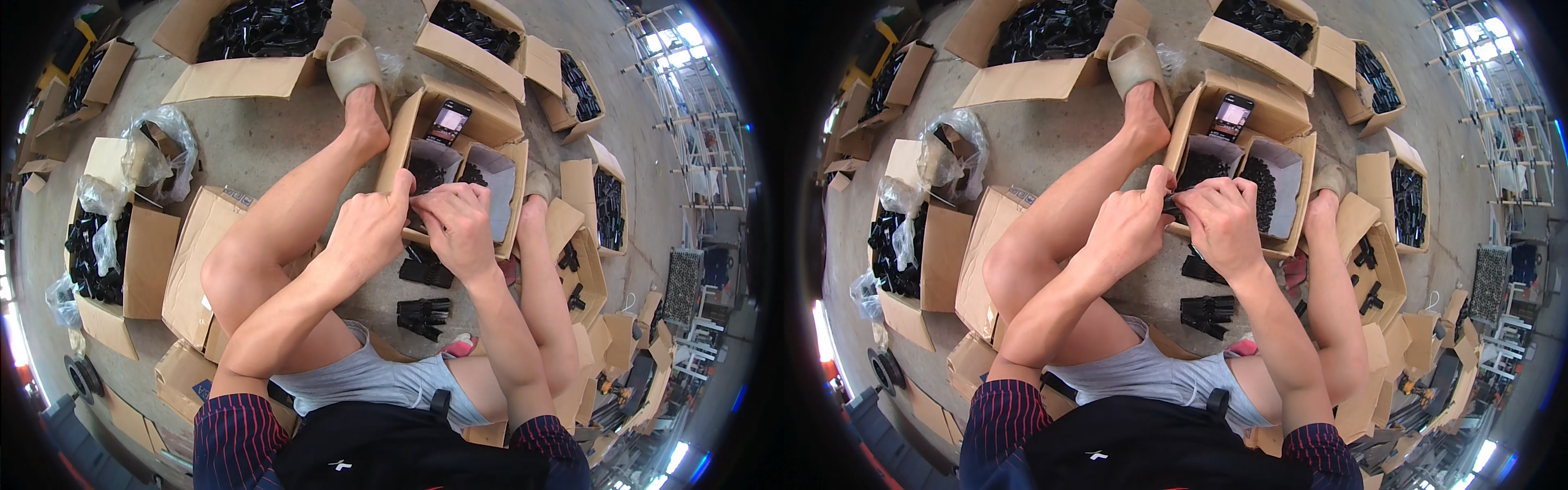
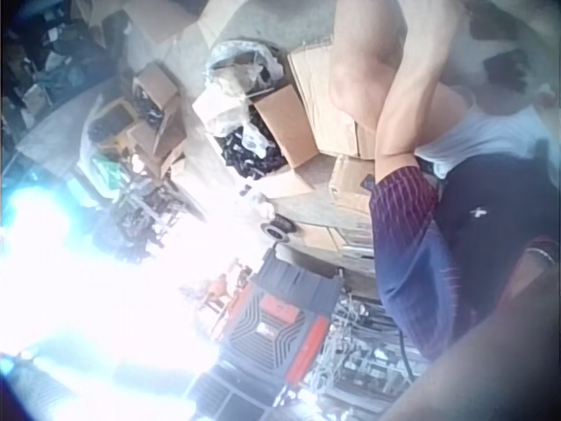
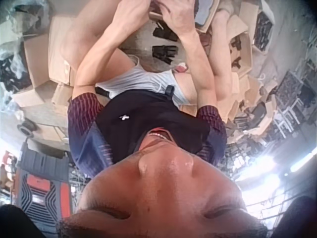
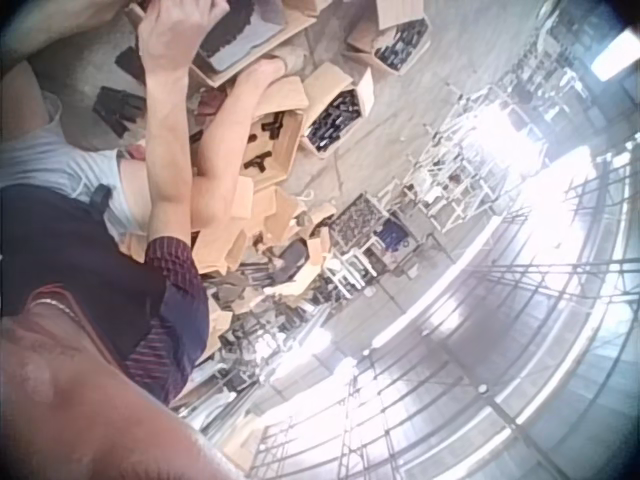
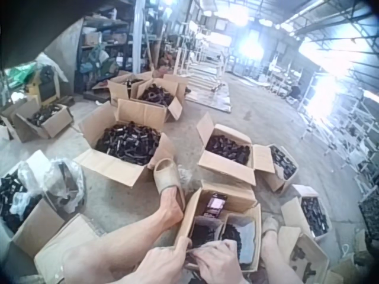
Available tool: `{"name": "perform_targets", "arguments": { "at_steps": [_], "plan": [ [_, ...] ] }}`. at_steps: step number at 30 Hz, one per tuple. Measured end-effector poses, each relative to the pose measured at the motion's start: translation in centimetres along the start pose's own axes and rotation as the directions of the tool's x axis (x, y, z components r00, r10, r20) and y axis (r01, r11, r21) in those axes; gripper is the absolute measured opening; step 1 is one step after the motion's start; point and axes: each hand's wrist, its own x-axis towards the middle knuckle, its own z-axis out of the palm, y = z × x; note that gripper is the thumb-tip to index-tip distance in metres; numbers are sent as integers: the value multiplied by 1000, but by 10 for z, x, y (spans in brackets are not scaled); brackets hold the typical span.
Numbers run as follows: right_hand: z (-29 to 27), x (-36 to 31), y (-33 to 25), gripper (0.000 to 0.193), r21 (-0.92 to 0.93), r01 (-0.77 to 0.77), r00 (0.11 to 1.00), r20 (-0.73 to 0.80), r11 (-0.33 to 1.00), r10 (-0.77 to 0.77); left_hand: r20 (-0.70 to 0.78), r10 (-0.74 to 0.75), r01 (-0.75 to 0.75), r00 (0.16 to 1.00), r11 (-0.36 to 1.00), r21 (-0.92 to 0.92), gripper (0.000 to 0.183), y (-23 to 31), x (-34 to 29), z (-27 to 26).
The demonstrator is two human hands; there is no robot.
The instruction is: The person assembles black metal components by hand, joining two parts together and securing them by inserting a small screw into a pre-drilled hole.
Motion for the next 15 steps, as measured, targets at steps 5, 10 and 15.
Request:
{"name": "perform_targets", "arguments": {
  "at_steps": [5, 10, 15],
  "plan": [
    [1, -1, -3, 10, 0, -17, 1000, -8, 1000, 17, 12, -11, 11, 1000, 1000, -6, 47, -2, -1, 2],
    [-6, -10, 22, 7, 88, -264, 922, -269, 960, 278, -7, -51, 50, 999, 994, -94, 41, 0, -1, -4],
    [30, -61, 133, 14, -11, -702, 708, -111, 712, 697, -29, -181, 147, 983, 872, -467, 35, -4, 5, -6]
  ]
}}
